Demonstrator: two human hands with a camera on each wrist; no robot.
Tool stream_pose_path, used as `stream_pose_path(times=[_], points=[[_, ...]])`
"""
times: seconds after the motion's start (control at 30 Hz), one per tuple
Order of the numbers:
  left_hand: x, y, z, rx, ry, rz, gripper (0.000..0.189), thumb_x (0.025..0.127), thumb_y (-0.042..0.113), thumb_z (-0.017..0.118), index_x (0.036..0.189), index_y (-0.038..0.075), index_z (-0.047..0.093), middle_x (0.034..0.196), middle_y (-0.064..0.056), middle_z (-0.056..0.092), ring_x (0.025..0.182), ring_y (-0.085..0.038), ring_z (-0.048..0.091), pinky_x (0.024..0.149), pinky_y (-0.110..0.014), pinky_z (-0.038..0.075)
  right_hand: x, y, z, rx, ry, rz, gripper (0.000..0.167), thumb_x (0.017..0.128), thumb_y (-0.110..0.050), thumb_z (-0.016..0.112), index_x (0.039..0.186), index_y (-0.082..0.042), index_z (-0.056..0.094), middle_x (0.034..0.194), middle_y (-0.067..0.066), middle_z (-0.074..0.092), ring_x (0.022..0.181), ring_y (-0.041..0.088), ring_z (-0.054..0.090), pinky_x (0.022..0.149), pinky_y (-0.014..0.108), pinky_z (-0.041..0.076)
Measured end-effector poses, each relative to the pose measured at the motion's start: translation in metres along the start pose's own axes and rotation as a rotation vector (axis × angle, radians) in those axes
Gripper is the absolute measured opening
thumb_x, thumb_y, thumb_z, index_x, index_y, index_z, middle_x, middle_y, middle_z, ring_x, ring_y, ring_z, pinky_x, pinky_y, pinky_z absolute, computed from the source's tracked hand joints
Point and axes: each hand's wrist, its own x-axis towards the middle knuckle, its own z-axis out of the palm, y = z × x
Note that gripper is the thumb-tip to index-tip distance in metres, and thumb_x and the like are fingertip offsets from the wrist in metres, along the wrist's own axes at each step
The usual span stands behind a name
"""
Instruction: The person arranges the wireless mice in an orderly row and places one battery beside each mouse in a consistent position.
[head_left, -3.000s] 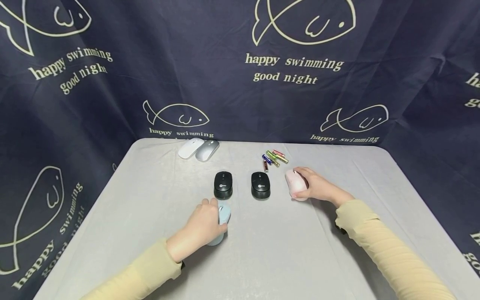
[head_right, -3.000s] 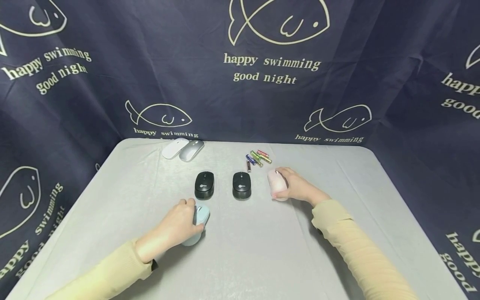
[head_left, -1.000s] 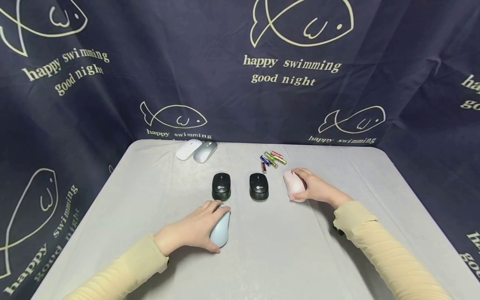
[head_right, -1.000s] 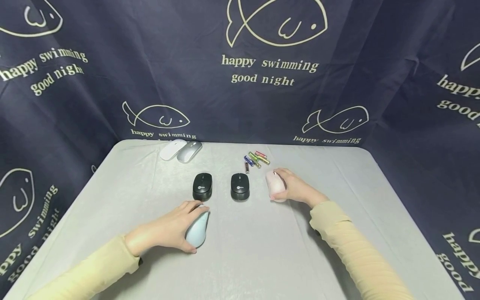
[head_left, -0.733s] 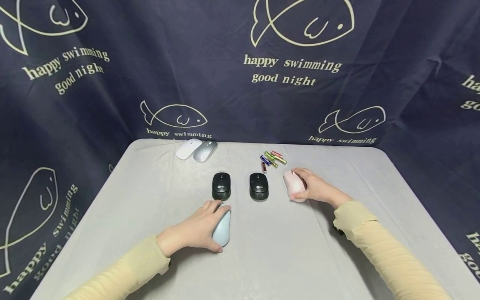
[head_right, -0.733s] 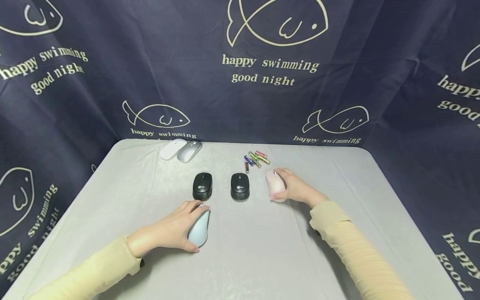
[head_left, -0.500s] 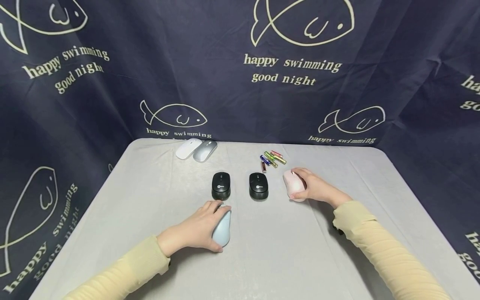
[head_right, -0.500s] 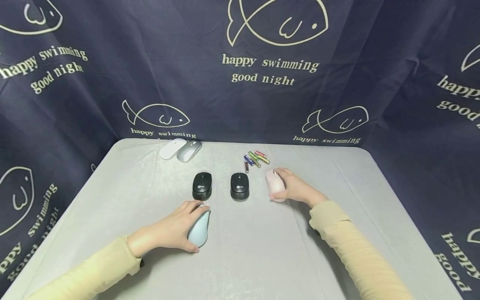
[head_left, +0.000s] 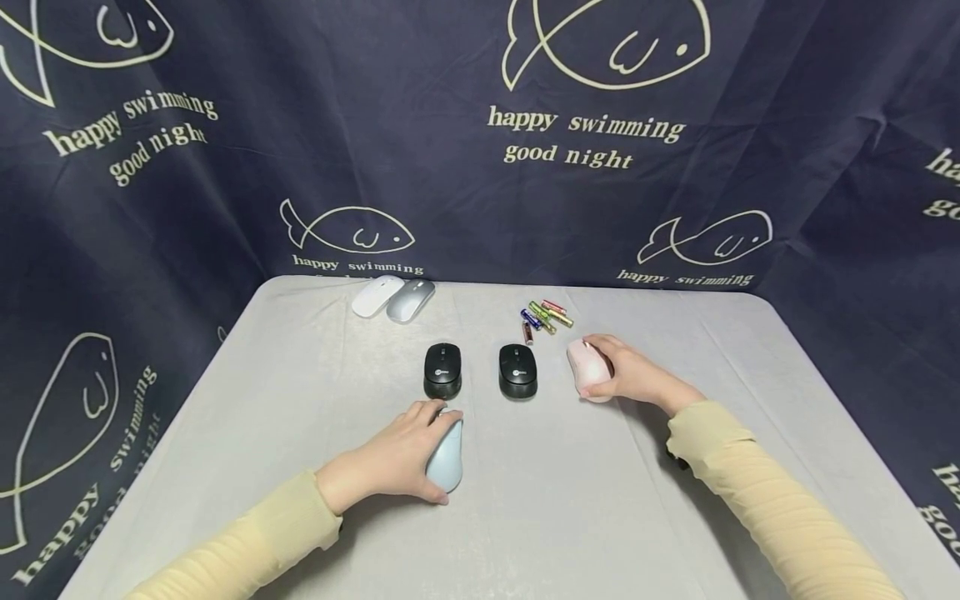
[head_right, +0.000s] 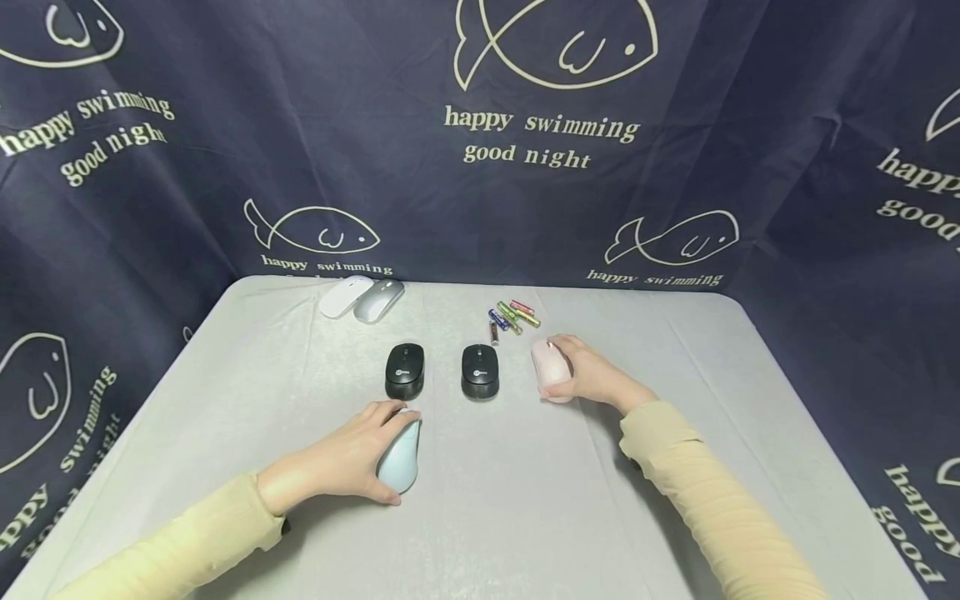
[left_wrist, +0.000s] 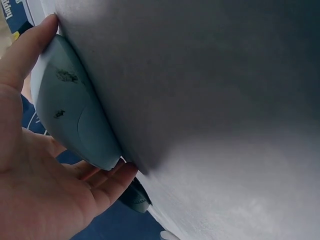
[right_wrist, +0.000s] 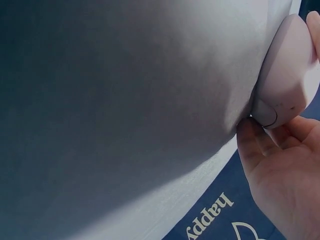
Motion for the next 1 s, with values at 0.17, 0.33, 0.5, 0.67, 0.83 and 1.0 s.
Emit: stream_pose_path(times=[0.17, 0.33, 0.5, 0.67, 0.83, 1.0], points=[[0.000, 0.001, 0.000, -0.006, -0.003, -0.008, 0.109, 0.053, 0.053, 0.084, 0.140, 0.007, 0.039, 0.137, -0.023, 0.040, 0.124, -0.034, 0.041, 0.101, -0.050, 0.039, 0.000, 0.002, -0.001, -0.001, -0.001, 0.000, 0.089, 0.068, -0.032, 0.083, 0.136, 0.007, 0.040, 0.137, 0.027, 0.042, 0.125, 0.042, 0.041, 0.101, 0.055, 0.035], [0.000, 0.001, -0.001, -0.016, -0.009, -0.006, 0.111, 0.052, 0.054, 0.085, 0.140, 0.005, 0.038, 0.138, -0.025, 0.039, 0.125, -0.037, 0.040, 0.102, -0.052, 0.038, 0.001, 0.003, 0.000, -0.014, -0.003, 0.003, 0.091, 0.068, -0.036, 0.083, 0.136, 0.007, 0.039, 0.137, 0.027, 0.041, 0.126, 0.043, 0.040, 0.101, 0.055, 0.035], [-0.001, 0.002, -0.004, -0.006, -0.009, 0.000, 0.111, 0.052, 0.052, 0.086, 0.139, 0.004, 0.039, 0.138, -0.026, 0.039, 0.124, -0.038, 0.040, 0.100, -0.053, 0.039, 0.001, 0.003, 0.000, -0.009, -0.007, 0.008, 0.091, 0.069, -0.035, 0.083, 0.137, 0.007, 0.039, 0.138, 0.027, 0.041, 0.126, 0.043, 0.039, 0.102, 0.056, 0.034], [-0.001, 0.005, -0.014, 0.013, -0.009, 0.008, 0.105, 0.053, 0.051, 0.086, 0.136, 0.004, 0.043, 0.137, -0.022, 0.041, 0.123, -0.036, 0.042, 0.095, -0.052, 0.042, 0.001, 0.002, 0.000, -0.011, -0.006, 0.009, 0.091, 0.069, -0.034, 0.083, 0.137, 0.007, 0.038, 0.138, 0.027, 0.040, 0.126, 0.043, 0.039, 0.102, 0.056, 0.034], [0.001, 0.005, -0.024, 0.019, -0.013, 0.015, 0.097, 0.055, 0.048, 0.086, 0.133, 0.006, 0.046, 0.136, -0.015, 0.044, 0.124, -0.031, 0.043, 0.094, -0.050, 0.043, 0.001, 0.002, 0.001, -0.015, -0.004, 0.003, 0.091, 0.069, -0.035, 0.083, 0.136, 0.007, 0.039, 0.138, 0.027, 0.040, 0.126, 0.044, 0.039, 0.102, 0.057, 0.034], [0.007, 0.000, -0.036, 0.031, 0.014, 0.015, 0.093, 0.059, 0.046, 0.085, 0.134, 0.005, 0.046, 0.138, -0.017, 0.044, 0.126, -0.033, 0.043, 0.097, -0.053, 0.041, 0.000, 0.003, 0.001, -0.008, -0.006, 0.009, 0.091, 0.069, -0.035, 0.083, 0.137, 0.006, 0.038, 0.138, 0.027, 0.040, 0.126, 0.044, 0.039, 0.102, 0.057, 0.034]])
